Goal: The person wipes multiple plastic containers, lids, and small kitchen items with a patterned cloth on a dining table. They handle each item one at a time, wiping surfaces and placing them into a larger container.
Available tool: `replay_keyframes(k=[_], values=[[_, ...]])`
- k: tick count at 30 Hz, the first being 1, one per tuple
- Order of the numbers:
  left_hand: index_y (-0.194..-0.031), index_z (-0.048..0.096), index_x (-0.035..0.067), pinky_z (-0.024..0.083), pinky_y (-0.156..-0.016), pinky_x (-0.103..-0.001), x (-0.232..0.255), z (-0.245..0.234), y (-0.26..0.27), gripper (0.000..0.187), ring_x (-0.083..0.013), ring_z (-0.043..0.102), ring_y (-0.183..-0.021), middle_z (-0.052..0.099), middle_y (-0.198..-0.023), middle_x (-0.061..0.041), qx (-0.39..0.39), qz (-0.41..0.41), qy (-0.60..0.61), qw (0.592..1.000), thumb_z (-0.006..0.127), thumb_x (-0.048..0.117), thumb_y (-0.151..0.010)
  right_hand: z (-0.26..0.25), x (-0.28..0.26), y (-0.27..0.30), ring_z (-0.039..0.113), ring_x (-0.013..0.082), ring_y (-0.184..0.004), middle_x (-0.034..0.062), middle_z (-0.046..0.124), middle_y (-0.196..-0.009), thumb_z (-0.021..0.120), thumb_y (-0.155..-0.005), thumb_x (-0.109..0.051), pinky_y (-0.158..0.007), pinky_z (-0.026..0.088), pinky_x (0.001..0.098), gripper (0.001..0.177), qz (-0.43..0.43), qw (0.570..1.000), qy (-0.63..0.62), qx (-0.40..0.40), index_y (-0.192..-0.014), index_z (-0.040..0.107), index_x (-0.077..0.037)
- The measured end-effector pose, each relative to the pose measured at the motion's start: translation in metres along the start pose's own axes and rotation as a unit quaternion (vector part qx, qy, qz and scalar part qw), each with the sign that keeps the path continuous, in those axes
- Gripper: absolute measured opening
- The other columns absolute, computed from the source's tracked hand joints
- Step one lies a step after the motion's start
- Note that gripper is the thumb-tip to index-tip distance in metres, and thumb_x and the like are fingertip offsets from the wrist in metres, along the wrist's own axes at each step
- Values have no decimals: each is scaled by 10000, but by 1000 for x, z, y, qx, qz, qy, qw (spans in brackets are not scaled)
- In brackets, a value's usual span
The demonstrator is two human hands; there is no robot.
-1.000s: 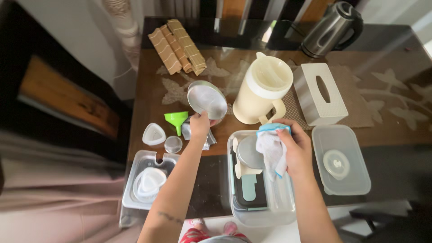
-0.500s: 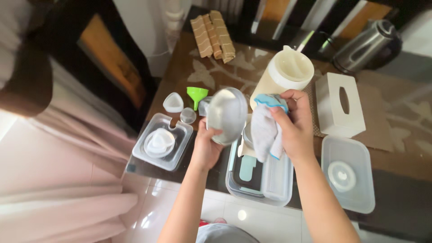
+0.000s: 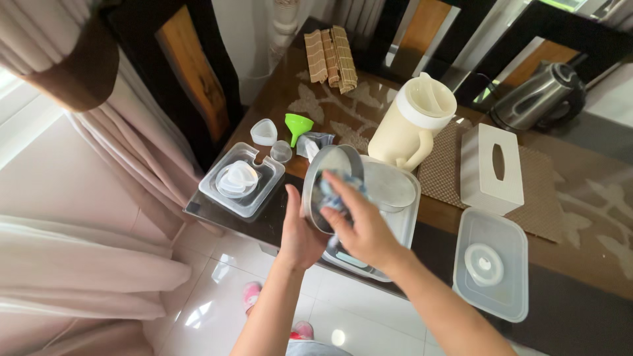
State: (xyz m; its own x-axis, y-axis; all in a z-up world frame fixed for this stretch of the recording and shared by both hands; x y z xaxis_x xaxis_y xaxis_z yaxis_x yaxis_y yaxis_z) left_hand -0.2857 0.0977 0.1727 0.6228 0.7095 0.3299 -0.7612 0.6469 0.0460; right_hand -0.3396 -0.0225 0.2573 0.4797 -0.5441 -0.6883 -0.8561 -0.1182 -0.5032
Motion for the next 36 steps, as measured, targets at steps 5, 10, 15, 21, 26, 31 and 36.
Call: replay_keyframes(k=[5,10,15,21,26,31,36], values=[[-1210,655,70,550,-890,-415,6,-8,6,734,-251,683,-1006,713,-1091,-91,98,-2,-63,993,386,709,-971,19,-5,14,752,208,-897,132,755,-1046,689,-935,-101,-790,582,300,312,137,988,-39,-63,-1238,650,-40],[-1144,674,56,571,-818,-347,4,-16,4,680,-205,696,-905,717,-993,-84,115,25,-98,988,421,669,-995,33,-7,9,721,131,-775,101,758,-897,701,-917,-69,-714,571,286,223,113,992,-56,-3,-1133,699,-16],[-1186,658,61,567,-786,-320,7,-15,0,645,-171,689,-889,707,-1002,-73,73,49,-84,993,417,640,-1035,45,5,-14,522,59,-644,30,621,-729,723,-919,-101,-574,449,246,230,225,968,-61,96,-1137,717,-27],[-1240,644,68,564,-751,-316,38,-4,2,614,-154,683,-875,708,-999,-56,62,56,-114,990,420,604,-1041,61,2,-47,535,6,-714,-58,636,-832,670,-969,-133,-620,471,204,242,174,957,-161,166,-1183,665,-18],[-1190,649,36,565,-733,-341,92,3,-1,644,-190,681,-824,689,-942,-95,100,73,-147,981,439,622,-1027,77,-17,-56,497,46,-694,-3,603,-846,684,-966,-113,-611,435,220,347,158,977,-146,12,-1299,648,-20],[-1187,651,49,568,-772,-336,124,13,-1,598,-185,679,-865,688,-998,-94,64,64,-138,986,467,595,-1023,77,-32,-85,589,112,-726,59,677,-938,703,-922,-36,-656,489,240,229,63,997,-44,5,-1144,689,19],[-1197,653,55,556,-848,-306,139,18,-6,574,-159,671,-950,690,-1053,-71,61,80,-126,987,436,562,-1039,91,-43,-109,674,205,-764,101,685,-1006,647,-896,53,-681,529,285,253,-50,992,47,108,-1141,695,17]])
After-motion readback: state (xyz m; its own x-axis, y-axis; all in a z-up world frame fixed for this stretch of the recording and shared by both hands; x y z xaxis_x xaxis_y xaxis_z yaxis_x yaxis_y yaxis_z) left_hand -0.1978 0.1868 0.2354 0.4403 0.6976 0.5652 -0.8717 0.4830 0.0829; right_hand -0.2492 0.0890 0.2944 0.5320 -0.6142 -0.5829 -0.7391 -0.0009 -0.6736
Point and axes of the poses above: each hand's wrist, its own y-axis away from the middle knuckle, its own z-axis out of the palm, x = y × z, the point moved 1 cm from there along -y, towards the middle knuckle
